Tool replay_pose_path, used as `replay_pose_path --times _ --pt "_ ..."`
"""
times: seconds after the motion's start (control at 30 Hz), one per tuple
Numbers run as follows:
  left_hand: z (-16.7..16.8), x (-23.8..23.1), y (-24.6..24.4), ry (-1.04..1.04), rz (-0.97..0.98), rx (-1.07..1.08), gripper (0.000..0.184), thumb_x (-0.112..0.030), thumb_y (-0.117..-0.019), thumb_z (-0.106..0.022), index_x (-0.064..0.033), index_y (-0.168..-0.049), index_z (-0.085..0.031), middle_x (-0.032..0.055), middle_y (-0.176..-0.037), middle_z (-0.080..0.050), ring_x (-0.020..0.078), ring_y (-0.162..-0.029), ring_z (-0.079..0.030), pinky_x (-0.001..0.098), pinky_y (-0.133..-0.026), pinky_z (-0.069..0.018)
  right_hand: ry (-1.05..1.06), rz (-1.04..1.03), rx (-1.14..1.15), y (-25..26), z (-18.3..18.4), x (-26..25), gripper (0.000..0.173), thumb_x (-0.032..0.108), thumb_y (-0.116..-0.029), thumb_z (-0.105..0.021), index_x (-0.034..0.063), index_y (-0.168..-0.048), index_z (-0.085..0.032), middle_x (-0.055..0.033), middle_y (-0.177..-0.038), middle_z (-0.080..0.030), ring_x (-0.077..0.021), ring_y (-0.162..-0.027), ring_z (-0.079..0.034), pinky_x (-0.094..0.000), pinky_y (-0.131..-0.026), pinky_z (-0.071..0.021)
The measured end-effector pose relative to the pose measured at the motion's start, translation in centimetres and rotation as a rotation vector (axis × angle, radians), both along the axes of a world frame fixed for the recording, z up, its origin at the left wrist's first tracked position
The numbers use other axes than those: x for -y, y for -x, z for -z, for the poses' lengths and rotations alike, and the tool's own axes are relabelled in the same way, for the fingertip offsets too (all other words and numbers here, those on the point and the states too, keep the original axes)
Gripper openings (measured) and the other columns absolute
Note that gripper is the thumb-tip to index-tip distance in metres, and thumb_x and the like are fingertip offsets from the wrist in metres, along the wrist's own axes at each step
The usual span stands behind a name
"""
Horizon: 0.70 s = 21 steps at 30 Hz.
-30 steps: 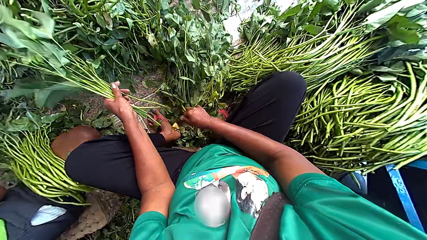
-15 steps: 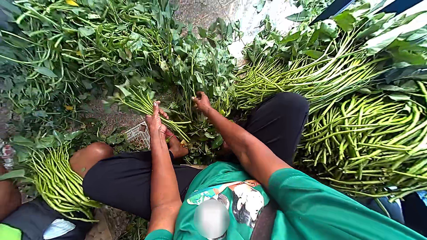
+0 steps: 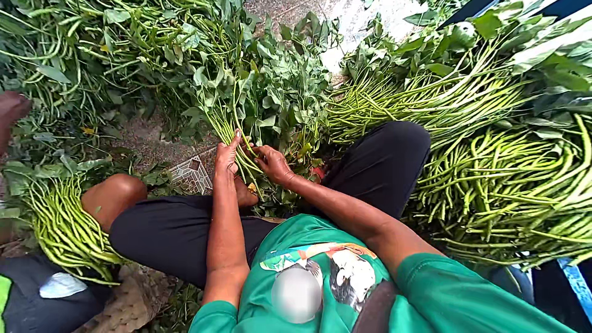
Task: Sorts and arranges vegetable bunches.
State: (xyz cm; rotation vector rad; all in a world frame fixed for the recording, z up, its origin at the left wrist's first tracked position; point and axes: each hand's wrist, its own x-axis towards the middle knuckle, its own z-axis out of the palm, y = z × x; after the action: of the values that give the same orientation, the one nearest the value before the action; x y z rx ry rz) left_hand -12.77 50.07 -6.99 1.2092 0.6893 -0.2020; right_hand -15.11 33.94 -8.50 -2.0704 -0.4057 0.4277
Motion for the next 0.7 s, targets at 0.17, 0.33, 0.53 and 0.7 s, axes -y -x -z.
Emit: replay_pose_path --times 0.17,0.33,0.53,0.7 --pt "-0.2 -0.5 0.7 -0.040 -0.044 0.052 0.025 -0.006 -0.1029 -0.059 0.0015 -0.127 -0.059 0.0122 -0.089 -0.075 0.0180 -0.071 -0.073 0.0307 -0.066 -0.0619 0.093 -0.092 0.046 0.3 -0.8 -0.2 0.032 0.015 -0.1044 -0.055 -0.0009 -0.130 -0.066 -0.0215 -0.122 -0.069 -0.0361 -0.111 -0.069 -0.0549 -0.100 -0.0525" --pt "-0.6 0.2 1.0 -0.219 -0.197 0.190 0.023 0.001 -0.1007 -0.060 0.0058 -0.123 -0.056 0.0091 -0.079 -0.073 0.0158 -0.064 -0.071 0.0281 -0.060 -0.0607 0.349 -0.092 0.162 1.2 -1.9 -1.0 0.040 0.030 -0.1080 -0.048 -0.0043 -0.111 -0.068 -0.0236 -0.109 -0.072 -0.0391 -0.103 -0.071 -0.0584 -0.092 -0.0491" --pt "-0.6 -4.4 1.0 -0.246 -0.300 0.200 0.026 0.001 -0.1024 -0.056 0.0054 -0.128 -0.056 0.0082 -0.082 -0.072 0.0164 -0.066 -0.071 0.0294 -0.063 -0.0618 0.316 -0.242 0.013 4.1 -2.1 1.4 0.045 0.033 -0.1096 -0.048 -0.0062 -0.101 -0.068 -0.0246 -0.101 -0.071 -0.0406 -0.098 -0.070 -0.0588 -0.092 -0.0481" --pt "-0.3 -4.8 1.4 -0.065 -0.385 0.150 0.020 -0.002 -0.1043 -0.054 0.0017 -0.124 -0.056 0.0101 -0.084 -0.073 0.0205 -0.071 -0.074 0.0335 -0.066 -0.0638 -0.151 -0.073 -0.079 4.4 -2.7 2.7 0.032 0.025 -0.1046 -0.059 -0.0051 -0.096 -0.067 -0.0156 -0.081 -0.066 -0.0248 -0.074 -0.064 -0.0447 -0.073 -0.0530"
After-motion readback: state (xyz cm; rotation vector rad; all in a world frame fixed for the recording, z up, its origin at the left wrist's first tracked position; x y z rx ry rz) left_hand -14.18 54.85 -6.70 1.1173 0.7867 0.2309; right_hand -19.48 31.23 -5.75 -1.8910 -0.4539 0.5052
